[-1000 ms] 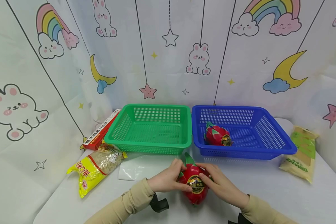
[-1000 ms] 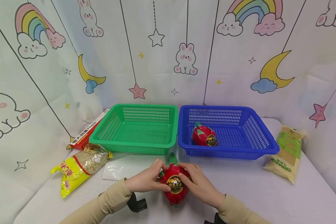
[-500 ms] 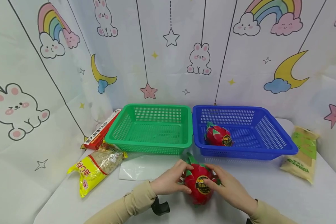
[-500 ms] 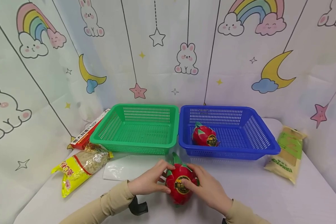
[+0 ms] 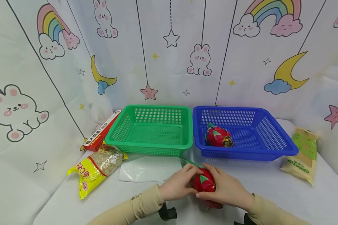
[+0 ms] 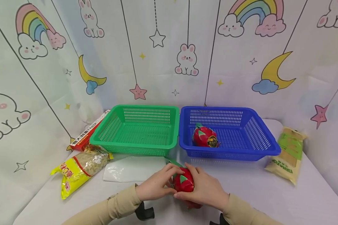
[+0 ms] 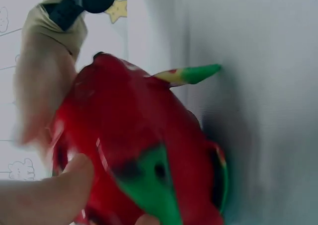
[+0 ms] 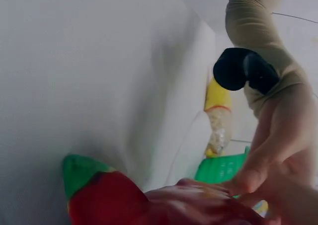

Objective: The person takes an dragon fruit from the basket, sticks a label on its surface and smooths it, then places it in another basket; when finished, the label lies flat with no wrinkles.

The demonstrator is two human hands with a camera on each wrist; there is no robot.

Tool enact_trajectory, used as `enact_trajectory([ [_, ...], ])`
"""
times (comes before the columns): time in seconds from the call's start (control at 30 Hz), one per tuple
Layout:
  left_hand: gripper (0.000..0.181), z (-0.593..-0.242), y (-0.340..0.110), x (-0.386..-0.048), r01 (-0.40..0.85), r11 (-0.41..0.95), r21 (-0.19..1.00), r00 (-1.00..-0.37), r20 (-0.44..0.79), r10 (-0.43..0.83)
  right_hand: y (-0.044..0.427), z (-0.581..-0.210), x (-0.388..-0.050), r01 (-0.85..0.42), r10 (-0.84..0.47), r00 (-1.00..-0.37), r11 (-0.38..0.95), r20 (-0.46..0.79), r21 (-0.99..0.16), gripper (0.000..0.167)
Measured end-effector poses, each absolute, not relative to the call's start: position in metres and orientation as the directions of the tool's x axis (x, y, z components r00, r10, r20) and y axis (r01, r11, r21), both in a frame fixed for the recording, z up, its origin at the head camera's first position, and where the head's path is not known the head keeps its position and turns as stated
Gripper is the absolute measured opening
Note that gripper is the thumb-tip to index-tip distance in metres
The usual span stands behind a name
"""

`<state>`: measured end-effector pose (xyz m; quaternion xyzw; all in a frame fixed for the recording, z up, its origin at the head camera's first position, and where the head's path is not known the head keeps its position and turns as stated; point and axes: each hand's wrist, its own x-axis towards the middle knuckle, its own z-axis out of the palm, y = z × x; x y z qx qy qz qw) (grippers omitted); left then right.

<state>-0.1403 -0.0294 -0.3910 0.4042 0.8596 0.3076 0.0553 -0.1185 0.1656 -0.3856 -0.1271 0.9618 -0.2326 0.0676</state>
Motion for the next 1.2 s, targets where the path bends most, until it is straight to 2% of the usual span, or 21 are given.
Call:
enact_trajectory([
  [0.13,0.047,-0.387,-0.032,-0.139,0.637,0.443,0.631,-0.645,0.123,0.754,0.167,-0.385,-0.121,-0.239,-0.304,-0.951,0.842,-0.059,-0.484,0.102],
  [0.3,0.04,-0.386,-0.039,-0.142,0.553,0.493,0.671,-0.698,0.05,0.715,0.168,-0.381,-0.124,-0.265,-0.343,-0.937,0.827,-0.072,-0.496,0.088],
  [0.4,0.044,-0.388,-0.045,-0.144,0.557,0.56,0.614,-0.738,0.056,0.672,0.169,-0.378,-0.124,-0.253,-0.339,-0.935,0.839,-0.1,-0.481,0.088],
  [0.5,0.05,-0.391,-0.052,-0.146,0.593,0.627,0.505,-0.761,0.097,0.642,0.171,-0.374,-0.122,-0.243,-0.332,-0.936,0.851,-0.118,-0.466,0.088],
  [0.63,0.05,-0.396,-0.063,-0.151,0.649,0.701,0.295,-0.758,0.172,0.629,0.177,-0.369,-0.12,-0.268,-0.354,-0.927,0.856,-0.124,-0.443,0.086],
  [0.73,0.051,-0.397,-0.07,-0.155,0.66,0.728,0.187,-0.751,0.208,0.627,0.182,-0.367,-0.118,-0.299,-0.377,-0.919,0.857,-0.114,-0.42,0.088],
  [0.9,0.052,-0.391,-0.078,-0.161,0.664,0.735,0.138,-0.743,0.229,0.629,0.191,-0.359,-0.117,-0.349,-0.4,-0.915,0.847,-0.049,-0.4,0.087],
  [1.2,0.038,-0.39,-0.08,-0.166,0.637,0.77,0.042,-0.762,0.19,0.619,0.204,-0.341,-0.112,-0.344,-0.367,-0.93,0.86,0.011,-0.376,0.092],
])
